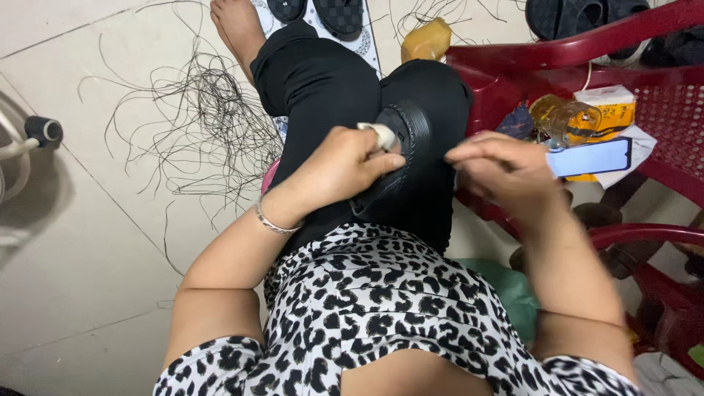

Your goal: The person sews the strap and sole of a black sandal by hand using a needle and black thread, pulling the thread tight after each stitch.

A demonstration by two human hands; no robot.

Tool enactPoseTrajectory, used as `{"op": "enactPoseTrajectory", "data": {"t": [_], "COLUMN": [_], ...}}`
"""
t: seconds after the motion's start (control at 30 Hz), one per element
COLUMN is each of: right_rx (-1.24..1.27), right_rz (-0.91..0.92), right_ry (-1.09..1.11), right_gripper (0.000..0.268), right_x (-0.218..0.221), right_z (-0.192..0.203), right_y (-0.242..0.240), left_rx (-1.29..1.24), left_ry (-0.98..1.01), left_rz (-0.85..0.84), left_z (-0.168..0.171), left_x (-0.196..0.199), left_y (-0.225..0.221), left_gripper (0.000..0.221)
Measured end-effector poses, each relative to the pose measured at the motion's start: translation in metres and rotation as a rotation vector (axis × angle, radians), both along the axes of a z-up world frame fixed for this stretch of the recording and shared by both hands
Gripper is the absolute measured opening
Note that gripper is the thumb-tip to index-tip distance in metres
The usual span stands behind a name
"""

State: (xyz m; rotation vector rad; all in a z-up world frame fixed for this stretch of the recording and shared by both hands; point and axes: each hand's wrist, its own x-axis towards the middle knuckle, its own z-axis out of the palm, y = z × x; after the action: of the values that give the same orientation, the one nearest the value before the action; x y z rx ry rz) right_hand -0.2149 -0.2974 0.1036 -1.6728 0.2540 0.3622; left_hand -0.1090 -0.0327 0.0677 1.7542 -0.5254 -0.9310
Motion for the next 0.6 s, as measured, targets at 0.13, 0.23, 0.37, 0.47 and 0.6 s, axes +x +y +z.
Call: {"op": "enactPoseTrajectory", "data": {"t": [0.13,0.23,0.37,0.47,0.6], "right_rx": [0.226,0.446,0.355,-0.285,-0.816], "right_rz": [-0.126,-0.090,0.077,0.148,-0.128], "right_ry": [-0.120,-0.078,-0.124,-0.386,-0.604], "right_gripper": [0.043,0.040,0.018,0.017,0.008], "right_x": [-0.002,-0.009,-0.002,-0.001,-0.026], "right_z": [0.003,0.008,0.017,0.001,-0.029], "right_y": [0.045,0.042,0.048,0.078,0.003], "left_rx": [-0.094,0.008,-0.148,-0.522,-0.641], "left_ry": [-0.243,-0.577,-0.277,0.381,0.540], "left_rz": [0.173,0.254,0.414,0.377,0.280], "left_z": [-0.018,-0.025,-0.003,0.032,0.044], "left_x": [-0.013,-0.013,-0.007,-0.017,-0.022], "left_y": [-0.004,-0.003,0.019,0.014,0.018], "left_gripper": [0.043,0.050,0.033,0.017,0.034]}}
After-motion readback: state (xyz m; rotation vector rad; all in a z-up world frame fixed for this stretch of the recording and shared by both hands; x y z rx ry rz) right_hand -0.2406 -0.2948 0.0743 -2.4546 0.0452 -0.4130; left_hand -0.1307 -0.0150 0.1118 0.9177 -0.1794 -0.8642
